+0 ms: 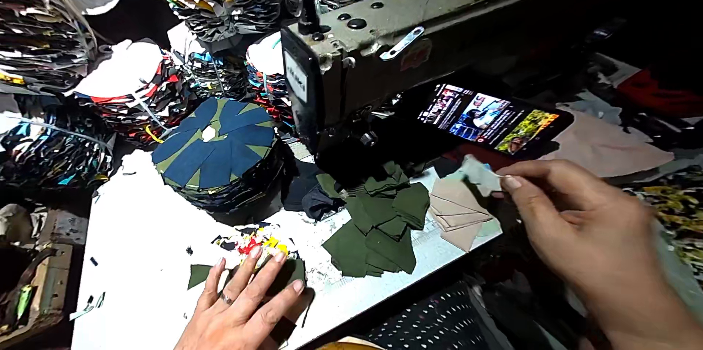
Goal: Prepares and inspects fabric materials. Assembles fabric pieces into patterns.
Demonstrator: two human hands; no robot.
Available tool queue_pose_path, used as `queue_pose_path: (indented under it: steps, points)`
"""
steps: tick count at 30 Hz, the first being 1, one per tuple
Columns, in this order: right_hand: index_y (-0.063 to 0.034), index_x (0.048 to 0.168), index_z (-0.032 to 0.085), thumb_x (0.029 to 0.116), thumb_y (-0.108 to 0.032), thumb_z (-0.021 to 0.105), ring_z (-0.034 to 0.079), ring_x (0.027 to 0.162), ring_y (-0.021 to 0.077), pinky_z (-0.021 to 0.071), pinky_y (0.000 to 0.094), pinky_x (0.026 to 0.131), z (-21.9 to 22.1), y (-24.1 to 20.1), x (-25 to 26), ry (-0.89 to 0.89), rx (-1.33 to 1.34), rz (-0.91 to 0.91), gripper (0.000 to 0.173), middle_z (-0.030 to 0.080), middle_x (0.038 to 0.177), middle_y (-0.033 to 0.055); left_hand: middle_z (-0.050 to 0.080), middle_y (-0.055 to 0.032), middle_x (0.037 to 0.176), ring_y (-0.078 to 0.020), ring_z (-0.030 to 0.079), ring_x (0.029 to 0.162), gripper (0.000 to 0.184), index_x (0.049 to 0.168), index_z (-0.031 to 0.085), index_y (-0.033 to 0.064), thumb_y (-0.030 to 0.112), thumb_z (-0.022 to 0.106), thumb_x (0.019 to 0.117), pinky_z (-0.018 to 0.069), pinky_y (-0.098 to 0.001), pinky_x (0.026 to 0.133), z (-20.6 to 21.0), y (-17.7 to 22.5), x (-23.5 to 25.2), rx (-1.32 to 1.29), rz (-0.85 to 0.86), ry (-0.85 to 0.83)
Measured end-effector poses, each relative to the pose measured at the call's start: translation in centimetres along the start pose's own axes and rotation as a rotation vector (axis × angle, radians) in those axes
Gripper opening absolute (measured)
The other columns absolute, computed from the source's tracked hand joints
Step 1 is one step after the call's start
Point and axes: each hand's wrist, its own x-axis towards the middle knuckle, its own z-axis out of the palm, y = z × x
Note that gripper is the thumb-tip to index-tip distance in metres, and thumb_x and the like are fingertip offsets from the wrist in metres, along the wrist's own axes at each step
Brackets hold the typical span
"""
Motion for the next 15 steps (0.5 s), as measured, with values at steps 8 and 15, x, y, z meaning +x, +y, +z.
queue_pose_path:
  steps: [8,15]
  points:
    - [-0.0091,0.113,0.067,0.1048,-0.011,0.055,0.068,0.099,0.0178,0.057,0.03,0.084,2.6,-11.2,-2.5,-0.439,0.325,-0.549,0.015,0.07,0.104,0.0121,0.073,-0.0032,0.103,-0.0072,0.068,0.086,0.065,0.124,0.067,0.0038,0.058,0.035,0.1073,0.0575,-0.0231,0.073,-0.9,3.7,2.3,-1.552,-0.166,-0.013]
    - [-0.0013,0.107,0.068,0.0992,-0.001,0.063,0.067,0.092,0.0262,0.0555,0.031,0.081,4.0,-13.8,-4.4,-0.684,0.418,-0.668,0.009,0.068,0.097,0.0195,0.073,-0.001,0.098,-0.0046,0.068,0.078,0.018,0.115,0.068,0.0096,0.003,0.058,0.1005,0.0571,-0.0199,0.071,0.3,3.4,0.8,-2.064,-0.436,-0.136]
